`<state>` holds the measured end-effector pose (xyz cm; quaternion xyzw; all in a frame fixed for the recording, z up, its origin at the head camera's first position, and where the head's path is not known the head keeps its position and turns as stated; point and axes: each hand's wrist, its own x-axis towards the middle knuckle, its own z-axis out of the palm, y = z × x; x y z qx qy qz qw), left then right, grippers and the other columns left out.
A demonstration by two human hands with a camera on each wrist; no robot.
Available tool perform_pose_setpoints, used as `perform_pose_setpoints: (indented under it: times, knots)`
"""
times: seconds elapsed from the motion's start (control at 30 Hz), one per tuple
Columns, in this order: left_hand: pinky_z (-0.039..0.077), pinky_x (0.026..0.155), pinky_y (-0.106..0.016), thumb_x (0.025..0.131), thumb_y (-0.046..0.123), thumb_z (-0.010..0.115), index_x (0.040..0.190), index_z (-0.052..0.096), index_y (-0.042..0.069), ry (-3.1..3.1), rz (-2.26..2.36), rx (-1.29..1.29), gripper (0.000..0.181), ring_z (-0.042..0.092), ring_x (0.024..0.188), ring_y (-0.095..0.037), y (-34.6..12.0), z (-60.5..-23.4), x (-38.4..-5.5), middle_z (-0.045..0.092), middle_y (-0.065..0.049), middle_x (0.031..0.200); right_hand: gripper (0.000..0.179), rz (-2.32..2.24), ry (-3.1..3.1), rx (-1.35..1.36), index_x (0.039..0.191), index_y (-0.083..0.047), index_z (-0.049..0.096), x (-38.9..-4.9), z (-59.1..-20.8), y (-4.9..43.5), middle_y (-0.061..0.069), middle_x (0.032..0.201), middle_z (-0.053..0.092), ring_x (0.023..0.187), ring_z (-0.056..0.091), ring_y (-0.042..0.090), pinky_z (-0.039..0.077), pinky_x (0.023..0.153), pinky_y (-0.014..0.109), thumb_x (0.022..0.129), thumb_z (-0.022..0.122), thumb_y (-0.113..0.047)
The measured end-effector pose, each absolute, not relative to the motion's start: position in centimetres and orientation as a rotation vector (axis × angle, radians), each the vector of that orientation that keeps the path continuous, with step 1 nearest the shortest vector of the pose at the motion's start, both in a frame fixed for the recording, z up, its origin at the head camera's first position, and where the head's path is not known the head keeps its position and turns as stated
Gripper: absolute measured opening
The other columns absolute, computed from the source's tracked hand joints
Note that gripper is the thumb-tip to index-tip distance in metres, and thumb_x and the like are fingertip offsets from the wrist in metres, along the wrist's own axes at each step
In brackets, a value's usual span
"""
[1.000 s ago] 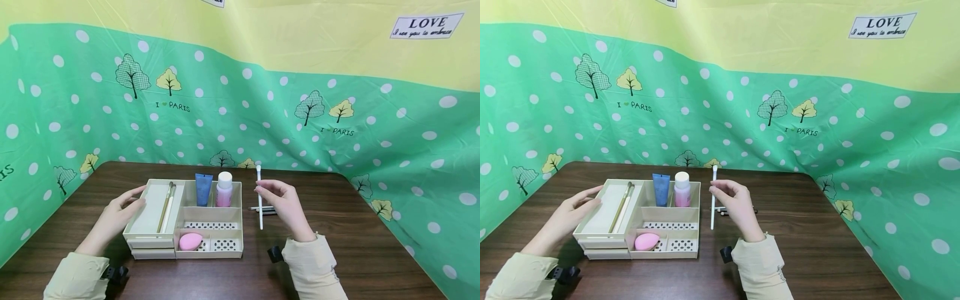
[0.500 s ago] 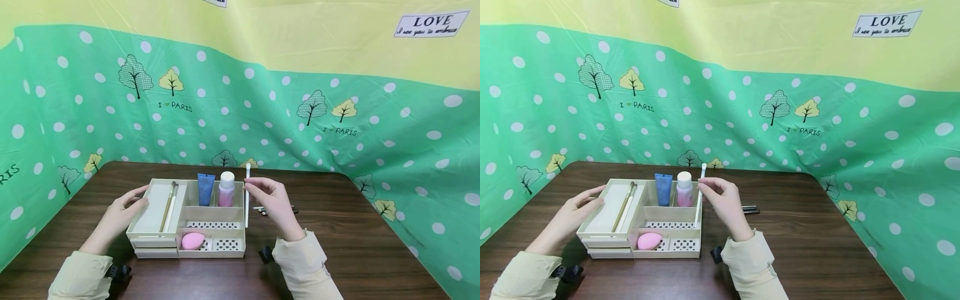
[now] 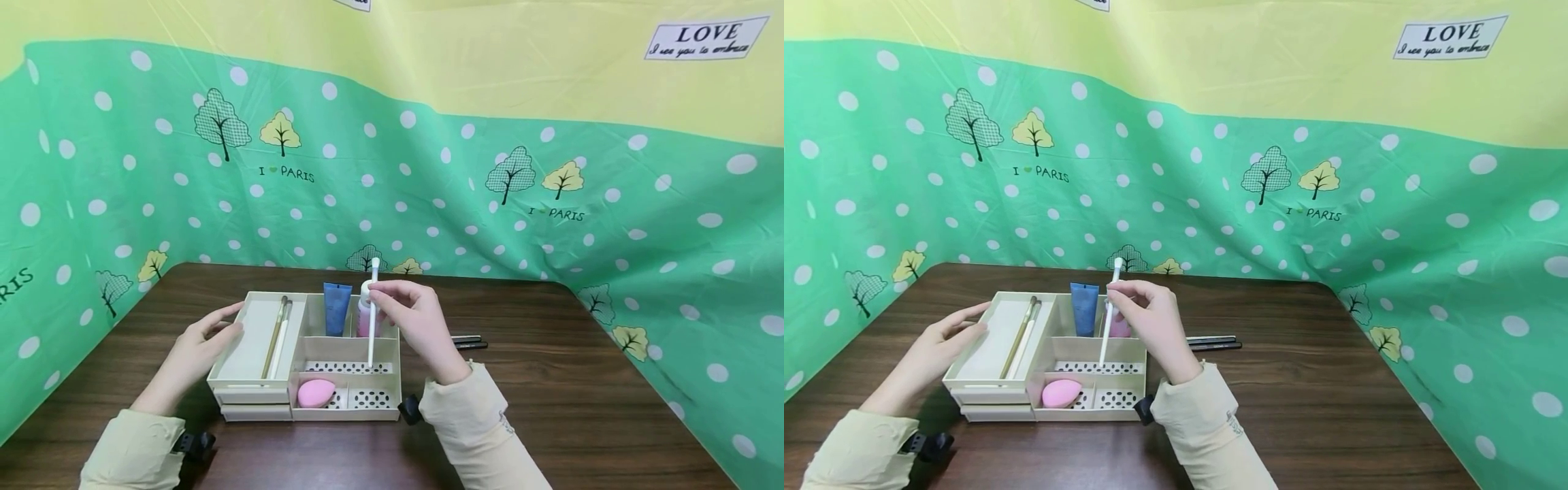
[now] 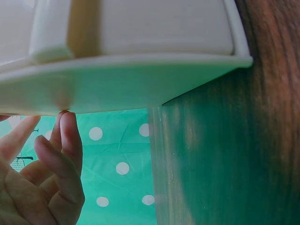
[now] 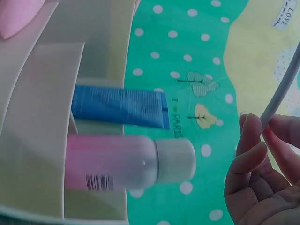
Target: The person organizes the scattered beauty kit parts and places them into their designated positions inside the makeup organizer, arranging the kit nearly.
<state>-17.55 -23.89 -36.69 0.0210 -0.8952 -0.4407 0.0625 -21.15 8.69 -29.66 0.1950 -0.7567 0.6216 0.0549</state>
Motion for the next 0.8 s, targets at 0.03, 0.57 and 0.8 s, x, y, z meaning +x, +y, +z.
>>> perform_pose_setpoints:
  times: [0.03,0.57,0.8]
  knots:
    - [0.044,0.085,-0.038,0.103,0.037,0.050,0.151,0.042,0.012,-2.704,-1.333,0.064,0.055,0.056,0.116,-0.038,-23.9,-36.7,-17.5,0.060,-0.028,0.127,0.022,1.900,-2.292,0.601,0.110,0.005,0.072,-21.2,-29.7,8.4,0.018,0.088,0.072,0.064,0.062,0.015,0.051,0.060,0.026,0.091,0.068,-0.007]
    - [0.044,0.088,-0.044,0.103,0.037,0.050,0.151,0.042,0.012,-2.700,-1.335,0.064,0.055,0.055,0.117,-0.038,-23.8,-36.7,-17.5,0.060,-0.028,0.128,0.020,1.908,-2.365,0.607,0.103,-0.006,0.077,-21.3,-30.2,4.2,0.007,0.081,0.073,0.059,0.062,0.007,0.045,0.050,0.024,0.089,0.073,-0.019]
    - [0.044,0.086,-0.042,0.103,0.038,0.050,0.151,0.042,0.012,-2.707,-1.334,0.073,0.055,0.055,0.116,-0.038,-23.8,-36.7,-17.6,0.060,-0.028,0.127,0.019,1.855,-2.400,0.694,0.103,-0.004,0.076,-21.9,-30.6,2.5,0.014,0.090,0.075,0.060,0.064,0.014,0.049,0.059,0.024,0.090,0.072,-0.017]
